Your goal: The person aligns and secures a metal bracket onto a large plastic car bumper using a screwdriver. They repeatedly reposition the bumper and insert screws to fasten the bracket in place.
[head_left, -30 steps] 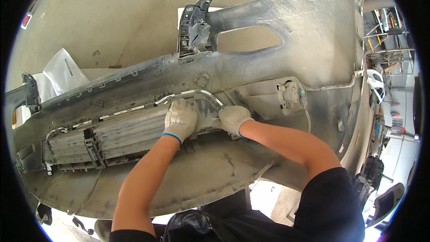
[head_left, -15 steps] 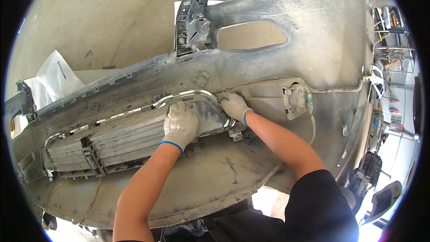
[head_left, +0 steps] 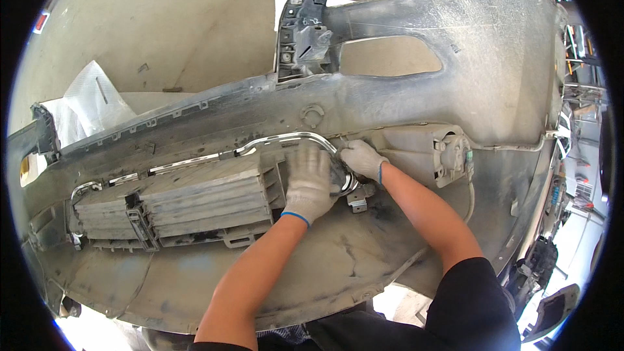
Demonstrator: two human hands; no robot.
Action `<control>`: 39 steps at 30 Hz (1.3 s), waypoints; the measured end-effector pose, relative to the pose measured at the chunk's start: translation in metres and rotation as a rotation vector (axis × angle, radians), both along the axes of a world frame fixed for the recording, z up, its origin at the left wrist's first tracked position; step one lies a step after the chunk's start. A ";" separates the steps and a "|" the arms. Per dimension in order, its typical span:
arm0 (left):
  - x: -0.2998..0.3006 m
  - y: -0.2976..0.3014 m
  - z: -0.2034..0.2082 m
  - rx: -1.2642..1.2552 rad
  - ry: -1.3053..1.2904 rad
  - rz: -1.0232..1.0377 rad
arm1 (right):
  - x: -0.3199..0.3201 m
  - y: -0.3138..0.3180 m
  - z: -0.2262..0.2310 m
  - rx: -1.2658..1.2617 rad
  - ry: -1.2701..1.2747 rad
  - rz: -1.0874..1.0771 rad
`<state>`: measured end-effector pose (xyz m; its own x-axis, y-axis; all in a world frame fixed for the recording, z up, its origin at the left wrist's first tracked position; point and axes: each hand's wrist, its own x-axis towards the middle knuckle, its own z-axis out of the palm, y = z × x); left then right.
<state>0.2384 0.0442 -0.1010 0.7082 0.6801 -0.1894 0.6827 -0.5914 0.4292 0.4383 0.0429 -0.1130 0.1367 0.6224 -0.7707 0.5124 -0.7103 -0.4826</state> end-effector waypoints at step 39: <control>-0.054 0.146 -0.035 -0.538 0.287 0.298 | -0.019 0.018 -0.006 0.324 -0.208 0.174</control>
<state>0.1843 0.1902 -0.1360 0.3762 0.5971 -0.7085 0.9142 -0.1150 0.3886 0.4196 0.0607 -0.1195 0.1401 0.8557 -0.4982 0.7211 -0.4330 -0.5409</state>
